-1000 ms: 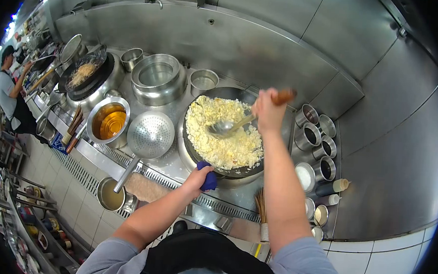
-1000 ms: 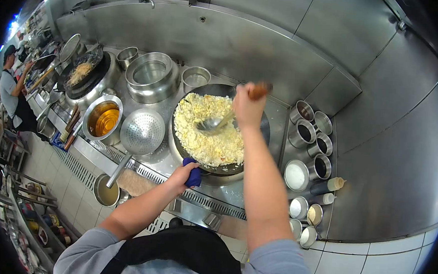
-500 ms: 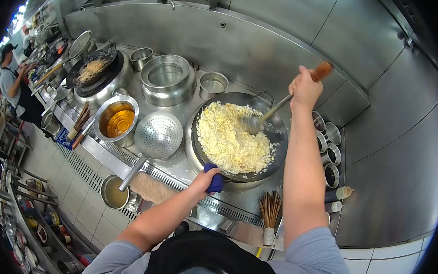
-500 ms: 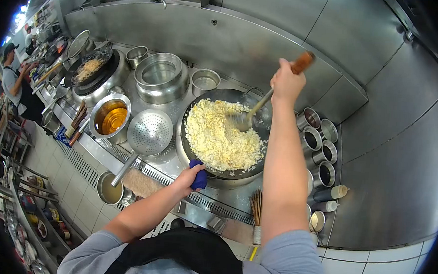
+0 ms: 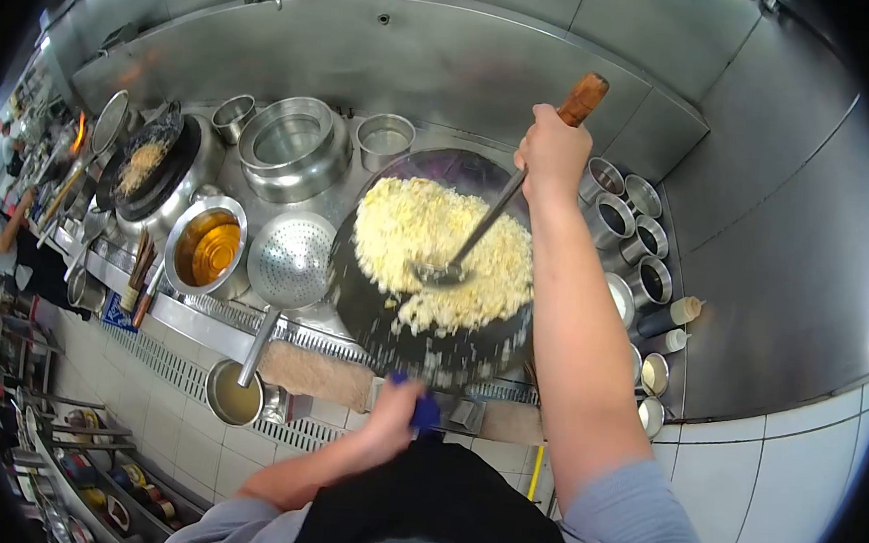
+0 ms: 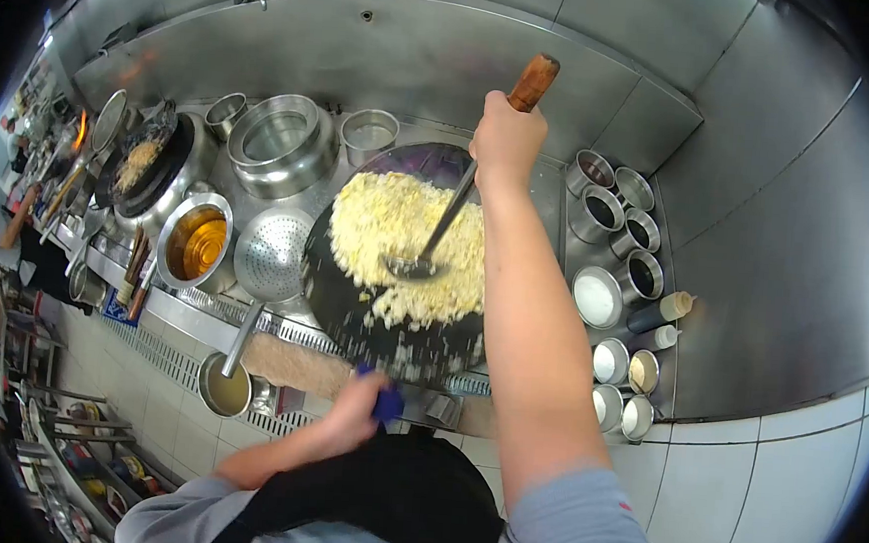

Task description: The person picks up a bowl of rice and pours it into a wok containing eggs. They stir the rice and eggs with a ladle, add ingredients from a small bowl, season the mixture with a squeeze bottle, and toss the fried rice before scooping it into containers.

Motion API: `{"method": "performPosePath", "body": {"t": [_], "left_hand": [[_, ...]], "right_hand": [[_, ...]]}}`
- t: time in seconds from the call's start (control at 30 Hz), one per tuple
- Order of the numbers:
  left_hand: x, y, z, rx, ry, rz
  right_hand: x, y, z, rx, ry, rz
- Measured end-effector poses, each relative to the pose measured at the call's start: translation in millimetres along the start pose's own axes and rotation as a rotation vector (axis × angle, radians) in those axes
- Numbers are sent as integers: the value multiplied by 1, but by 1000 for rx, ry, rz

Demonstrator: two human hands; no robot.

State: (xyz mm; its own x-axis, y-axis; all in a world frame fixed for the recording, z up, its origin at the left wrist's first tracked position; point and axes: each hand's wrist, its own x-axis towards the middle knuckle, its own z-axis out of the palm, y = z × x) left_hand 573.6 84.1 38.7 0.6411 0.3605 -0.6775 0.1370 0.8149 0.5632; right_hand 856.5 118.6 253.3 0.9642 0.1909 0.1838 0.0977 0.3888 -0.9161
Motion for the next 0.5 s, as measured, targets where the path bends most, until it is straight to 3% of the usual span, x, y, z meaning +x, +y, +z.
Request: {"method": "performPosePath", "body": {"t": [0.03, 0.07, 0.13, 0.17, 0.23, 0.3, 0.37, 0.43, 0.5], "left_hand": [[-18, -10, -4, 27, -58, 201], [-15, 0, -3, 39, -55, 191], [1, 41, 10, 10, -42, -153], [27, 59, 18, 15, -75, -125], [58, 40, 8, 37, -95, -120], [55, -1, -14, 184, 32, 87], [37, -31, -51, 220, 27, -61], [14, -18, -37, 210, 11, -45], [-1, 34, 10, 48, -21, -87]], "right_hand": [[-8, -11, -1, 6, -32, 19], [-12, -7, -3, 7, -19, 26], [-23, 2, 4, -25, -90, -3], [-13, 14, 11, -14, -97, -2], [10, 51, 10, -350, 54, -468], [13, 23, 13, -233, 7, -451], [4, -23, 17, -110, -27, -448], [-33, -60, 11, 14, -115, -311], [-74, -63, -2, -46, -162, -328]]}}
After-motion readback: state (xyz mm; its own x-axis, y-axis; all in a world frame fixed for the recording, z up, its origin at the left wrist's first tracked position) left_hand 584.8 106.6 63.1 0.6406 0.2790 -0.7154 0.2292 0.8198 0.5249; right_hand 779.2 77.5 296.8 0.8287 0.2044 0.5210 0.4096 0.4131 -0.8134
